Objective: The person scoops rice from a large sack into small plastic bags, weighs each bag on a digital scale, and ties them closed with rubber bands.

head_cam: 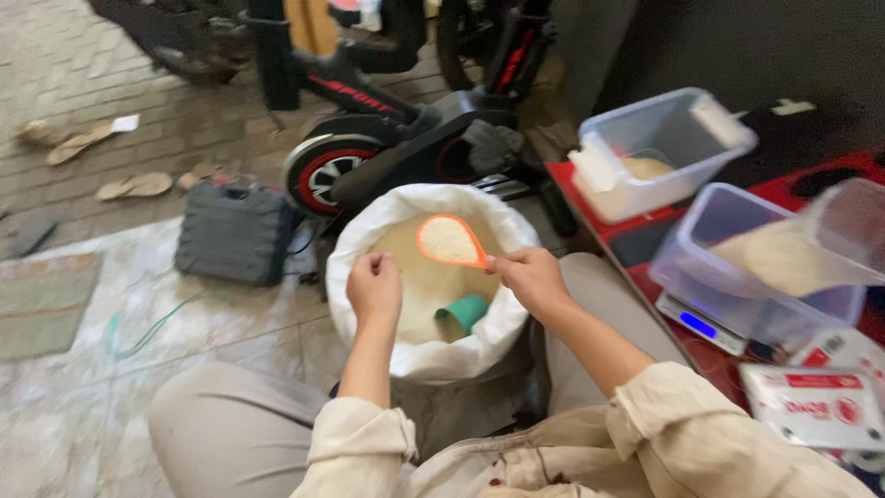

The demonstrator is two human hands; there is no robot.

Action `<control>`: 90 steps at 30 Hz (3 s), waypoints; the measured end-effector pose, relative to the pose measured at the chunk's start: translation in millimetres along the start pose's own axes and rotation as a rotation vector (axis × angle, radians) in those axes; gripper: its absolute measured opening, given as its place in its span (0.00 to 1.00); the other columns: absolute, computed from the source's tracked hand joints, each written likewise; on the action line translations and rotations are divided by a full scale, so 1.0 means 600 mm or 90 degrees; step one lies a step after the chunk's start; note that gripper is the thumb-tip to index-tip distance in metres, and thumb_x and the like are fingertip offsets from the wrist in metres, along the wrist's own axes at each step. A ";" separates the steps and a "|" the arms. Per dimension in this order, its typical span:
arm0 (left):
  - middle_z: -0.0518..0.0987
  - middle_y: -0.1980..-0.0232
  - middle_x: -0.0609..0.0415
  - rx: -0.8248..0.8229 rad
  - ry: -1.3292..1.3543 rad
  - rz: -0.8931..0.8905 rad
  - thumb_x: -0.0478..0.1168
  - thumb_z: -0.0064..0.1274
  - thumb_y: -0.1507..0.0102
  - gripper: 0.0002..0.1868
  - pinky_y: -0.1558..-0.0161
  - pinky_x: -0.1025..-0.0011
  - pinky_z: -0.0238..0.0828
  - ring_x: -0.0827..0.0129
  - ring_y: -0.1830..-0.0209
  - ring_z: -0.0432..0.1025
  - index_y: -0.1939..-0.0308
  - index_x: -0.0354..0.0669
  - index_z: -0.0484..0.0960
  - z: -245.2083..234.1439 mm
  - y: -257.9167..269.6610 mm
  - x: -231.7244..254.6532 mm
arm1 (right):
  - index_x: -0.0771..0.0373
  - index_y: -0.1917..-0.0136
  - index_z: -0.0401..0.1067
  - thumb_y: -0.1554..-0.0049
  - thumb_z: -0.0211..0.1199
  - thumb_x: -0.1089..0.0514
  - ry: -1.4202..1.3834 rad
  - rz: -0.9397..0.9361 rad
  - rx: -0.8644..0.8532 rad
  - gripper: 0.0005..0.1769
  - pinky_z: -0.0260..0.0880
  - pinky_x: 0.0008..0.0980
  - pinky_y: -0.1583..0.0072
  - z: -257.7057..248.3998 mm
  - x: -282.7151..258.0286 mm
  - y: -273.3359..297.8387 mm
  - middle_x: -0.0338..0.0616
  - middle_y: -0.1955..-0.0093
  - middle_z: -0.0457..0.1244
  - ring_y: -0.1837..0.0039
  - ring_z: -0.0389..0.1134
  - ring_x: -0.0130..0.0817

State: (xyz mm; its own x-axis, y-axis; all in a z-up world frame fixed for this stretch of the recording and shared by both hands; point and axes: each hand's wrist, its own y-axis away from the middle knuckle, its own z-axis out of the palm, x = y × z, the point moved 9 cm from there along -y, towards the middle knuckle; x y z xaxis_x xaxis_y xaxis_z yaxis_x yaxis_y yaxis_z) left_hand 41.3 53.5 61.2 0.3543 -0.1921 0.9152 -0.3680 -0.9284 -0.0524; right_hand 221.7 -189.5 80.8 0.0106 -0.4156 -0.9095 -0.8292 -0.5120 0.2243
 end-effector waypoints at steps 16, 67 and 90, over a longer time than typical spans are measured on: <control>0.83 0.68 0.52 -0.228 0.116 0.104 0.44 0.53 0.34 0.13 0.64 0.70 0.72 0.70 0.71 0.76 0.61 0.36 0.81 0.265 0.146 0.310 | 0.66 0.54 0.85 0.43 0.67 0.48 0.040 0.104 0.212 0.18 0.54 0.40 0.69 -0.386 -0.125 0.244 0.42 0.75 0.61 0.72 0.55 0.31; 0.81 0.72 0.56 -0.710 0.177 0.253 0.44 0.56 0.39 0.13 0.70 0.74 0.68 0.77 0.75 0.72 0.66 0.34 0.84 0.450 0.373 0.576 | 0.71 0.73 0.78 0.42 0.67 0.41 0.278 0.243 0.442 0.31 0.63 0.39 0.62 -0.607 -0.179 0.418 0.51 0.77 0.63 0.70 0.62 0.35; 0.81 0.70 0.57 -0.753 0.261 0.226 0.44 0.56 0.36 0.13 0.71 0.78 0.67 0.80 0.74 0.70 0.61 0.35 0.82 0.449 0.387 0.572 | 0.61 0.55 0.83 0.44 0.65 0.47 0.491 0.265 0.423 0.16 0.71 0.45 0.56 -0.590 -0.253 0.372 0.50 0.69 0.69 0.63 0.69 0.43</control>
State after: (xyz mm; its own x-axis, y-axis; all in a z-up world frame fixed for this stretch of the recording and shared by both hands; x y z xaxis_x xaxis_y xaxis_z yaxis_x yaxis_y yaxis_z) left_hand 308.9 -313.6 255.5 -0.1274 -0.0627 0.9899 -0.9915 0.0350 -0.1254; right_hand 232.9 -506.9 393.0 -0.1846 -0.9386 -0.2914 -0.9821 0.1875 0.0184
